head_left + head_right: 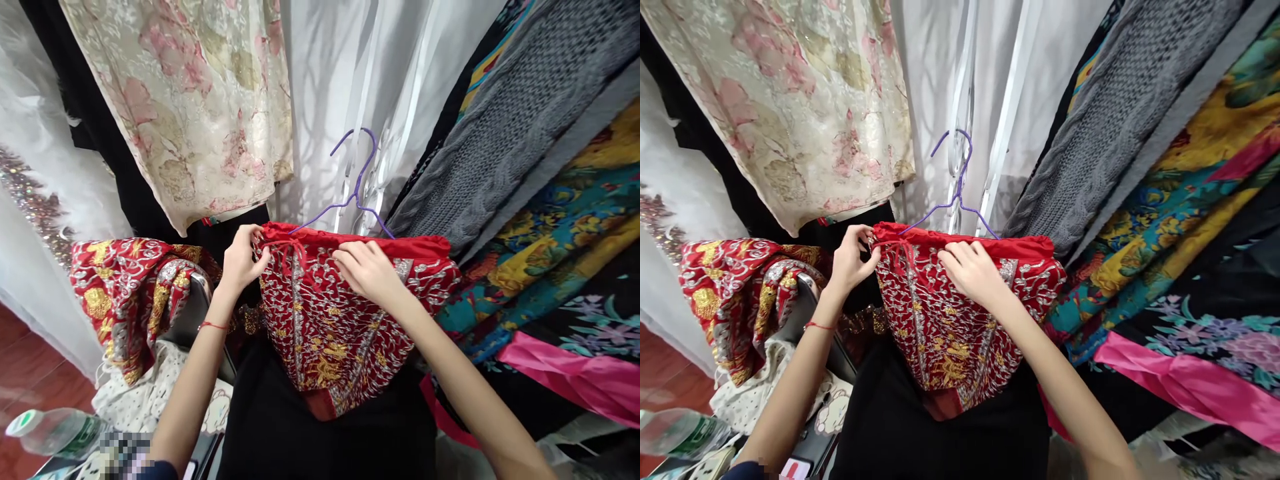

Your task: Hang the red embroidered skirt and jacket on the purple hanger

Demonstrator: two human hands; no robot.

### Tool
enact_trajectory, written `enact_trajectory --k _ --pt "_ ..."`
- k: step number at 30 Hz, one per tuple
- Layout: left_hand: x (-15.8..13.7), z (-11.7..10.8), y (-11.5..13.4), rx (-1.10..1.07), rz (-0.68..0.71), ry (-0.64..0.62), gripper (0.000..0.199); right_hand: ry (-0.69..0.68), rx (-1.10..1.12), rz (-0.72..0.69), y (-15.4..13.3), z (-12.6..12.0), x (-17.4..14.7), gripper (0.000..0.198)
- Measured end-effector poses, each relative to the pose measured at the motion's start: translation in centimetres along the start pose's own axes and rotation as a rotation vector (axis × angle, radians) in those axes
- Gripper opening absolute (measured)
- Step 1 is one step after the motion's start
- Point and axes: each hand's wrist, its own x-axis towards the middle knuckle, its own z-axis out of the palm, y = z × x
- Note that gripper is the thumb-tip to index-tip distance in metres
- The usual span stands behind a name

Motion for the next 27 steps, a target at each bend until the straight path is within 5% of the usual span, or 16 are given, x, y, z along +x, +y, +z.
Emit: enact_trajectory --k 2,5,11,16,20,27 --pt "0.9 -0.4 0.2 -0.024 0.082 -0.022 0.046 0.059 -0.023 0.078 1.7 -2.1 -1.0 0.026" --pt "2.9 -0.8 0.2 0.080 0.150 -0.143 0.031 0.062 -0.087 0.212 4.8 -5.0 -2.8 0.033" --pt "6.2 -1.4 0.2 0.295 0.072 -0.284 0.020 -0.069 0.143 0.241 9.9 -7.9 -6.2 0.047" --pt "7.3 -2.6 1.1 0.224 0.029 -0.177 0.023 0.041 0.079 0.270 12.3 -9.6 -7.5 0.050" --pt "7.9 -2.3 1.7 0.043 -0.031 -0.084 0.023 0.196 0.021 0.398 12.5 -9.4 -7.1 0.044" --pt "6.5 -0.9 0.0 -0.396 -0.095 -0.355 0.024 0.101 0.246 0.498 9.4 -5.9 -7.6 0.035"
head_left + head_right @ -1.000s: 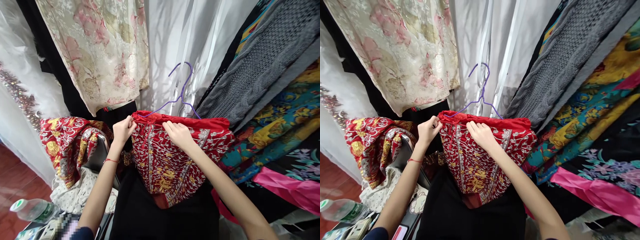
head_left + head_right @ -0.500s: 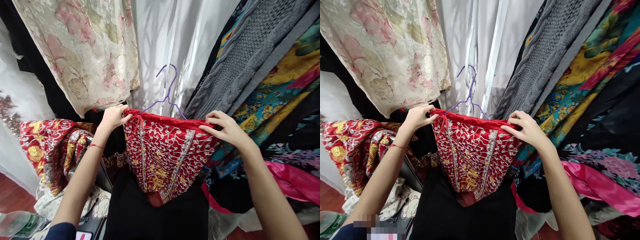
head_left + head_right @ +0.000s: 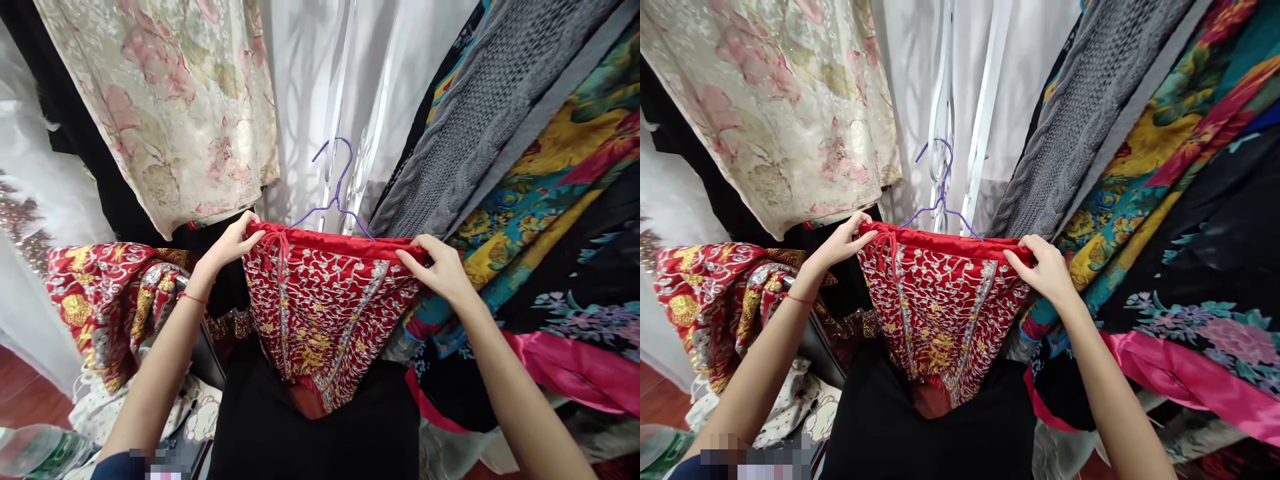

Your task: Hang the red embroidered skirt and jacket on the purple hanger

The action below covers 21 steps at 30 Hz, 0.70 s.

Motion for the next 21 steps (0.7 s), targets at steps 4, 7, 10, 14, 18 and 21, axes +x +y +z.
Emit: enact_trajectory --k 4,7,10,14,18,21 --pt "-0.7 0.5 -0.4 -0.143 0.049 0.076 0.022 0.060 0.072 0.015 -1.8 1.0 -0.1 0.029" --pt "-1.0 1.4 -0.5 -0.117 0.044 0.216 0.019 0.191 0.012 0.036 -2.3 2.2 0.2 0.023" --pt "-1.6 2.2 -0.6 -0.012 0.040 0.327 0.015 0.342 -0.121 0.063 -1.3 3.7 0.2 0.023" --pt "-3.1 1.8 0.0 0.167 0.088 0.207 0.026 0.349 -0.263 0.082 -0.5 4.6 0.2 0.022" --pt "-5.9 -0.3 1.0 0.385 0.077 0.099 0.052 0.365 -0.431 0.100 -3.1 4.8 0.1 0.019" --pt "-9.2 -2.3 1.8 0.565 0.001 0.129 0.043 0.301 -0.426 0.057 -7.0 6.0 -0.8 0.020"
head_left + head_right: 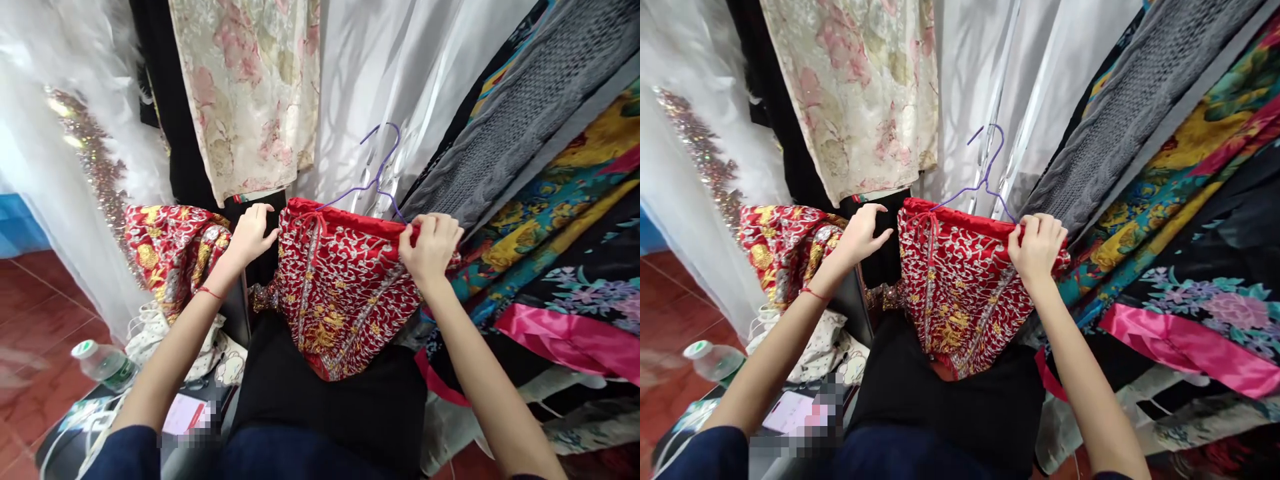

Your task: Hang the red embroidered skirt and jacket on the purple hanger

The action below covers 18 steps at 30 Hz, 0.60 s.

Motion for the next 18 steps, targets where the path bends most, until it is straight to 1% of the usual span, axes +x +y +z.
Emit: enact_trajectory --k 2,3,5,6,8,9,10,11,12,13,14,15,16,17,18 --pt "-2.9 -1.6 -0.4 0.070 -0.077 0.036 0.039 -0.091 0.057 -0.098 -3.2 -0.5 -1.2 0.022" --pt "-4.6 -2.3 -0.6 0.094 -0.128 0.067 0.041 -0.145 0.090 -0.161 -4.8 -0.6 -1.8 0.023" --pt "-8.6 -3.4 -1.1 0.153 -0.257 0.119 0.055 -0.238 0.156 -0.286 -8.4 -1.0 -2.8 0.024" --pt "-10.7 -3.8 -1.4 0.192 -0.345 0.135 0.066 -0.272 0.188 -0.344 -10.3 -1.1 -3.1 0.024" --pt "-14.6 -4.4 -2.2 0.283 -0.563 0.146 0.091 -0.318 0.248 -0.465 -14.4 -1.2 -3.4 0.026" --pt "-16.2 -4.7 -2.7 0.323 -0.692 0.147 0.100 -0.332 0.274 -0.535 -16.6 -1.2 -3.4 0.027" --pt "-17.4 -4.9 -3.1 0.344 -0.819 0.132 0.104 -0.347 0.295 -0.615 -19.0 -1.1 -3.4 0.027" --pt "-18.3 -5.1 -3.6 0.333 -0.931 0.085 0.103 -0.362 0.315 -0.700 -21.4 -1.1 -3.3 0.027" --pt "-18.8 -5.4 -4.0 0.294 -1.011 0.007 0.095 -0.370 0.337 -0.784 -23.8 -1.0 -3.3 0.027" --pt "-19.0 -5.7 -4.3 0.244 -1.053 -0.087 0.082 -0.380 0.358 -0.862 -26.2 -1.0 -3.3 0.029" --pt "-19.0 -6.1 -4.5 0.199 -1.067 -0.172 0.067 -0.383 0.379 -0.928 -28.5 -0.9 -3.4 0.032" --pt "-18.9 -6.6 -4.5 0.176 -1.053 -0.233 0.056 -0.377 0.395 -0.965 -30.7 -0.9 -3.4 0.037" --pt "-18.8 -7.1 -4.4 0.181 -1.027 -0.251 0.048 -0.364 0.409 -0.979 -32.6 -0.9 -3.4 0.042" --pt "-18.7 -7.5 -4.2 0.211 -1.003 -0.229 0.046 -0.349 0.422 -0.978 -34.2 -0.8 -3.3 0.047" --pt "-18.8 -8.0 -3.8 0.250 -0.986 -0.179 0.045 -0.335 0.435 -0.974 -35.6 -0.8 -3.1 0.052"
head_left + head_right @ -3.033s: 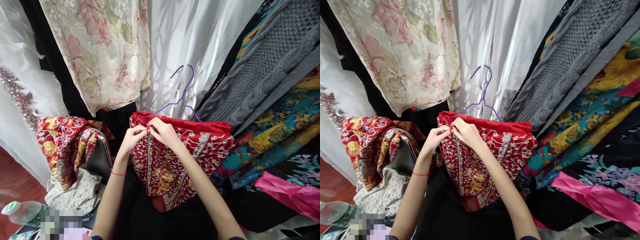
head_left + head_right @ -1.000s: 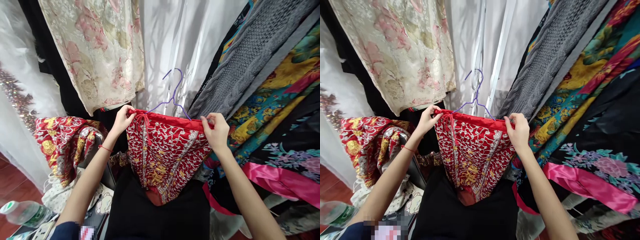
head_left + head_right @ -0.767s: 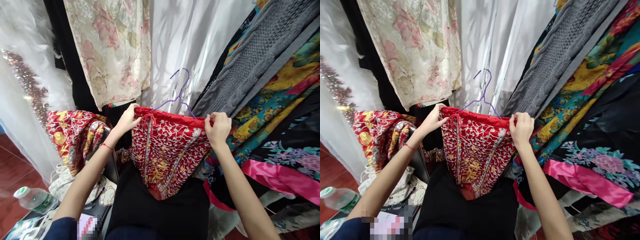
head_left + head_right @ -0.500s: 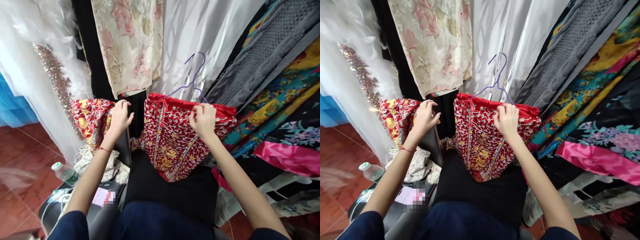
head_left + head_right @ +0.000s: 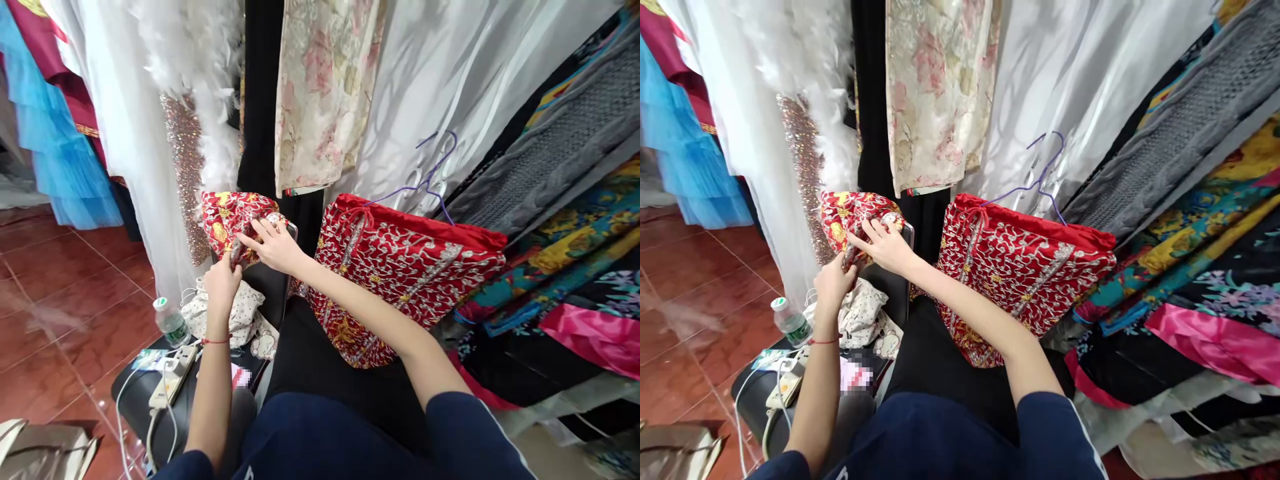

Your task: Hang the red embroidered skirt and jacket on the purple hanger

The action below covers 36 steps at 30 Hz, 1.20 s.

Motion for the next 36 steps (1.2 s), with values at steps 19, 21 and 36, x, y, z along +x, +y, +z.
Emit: enact_trajectory --k 19,21,36 --pt "-2.5 -1.4 2.5 -1.224 0.346 0.311 0.055 0.122 0.424 0.381 5.4 -6.1 2.3 0.032" --pt "-2.3 -0.9 4.4 -1.321 0.373 0.137 0.058 0.112 0.589 0.342 5.4 -7.0 1.4 0.042" --pt "-1.2 -4.3 11.6 -0.863 0.612 0.350 0.060 0.176 0.349 0.526 13.2 -11.4 -4.8 0.024"
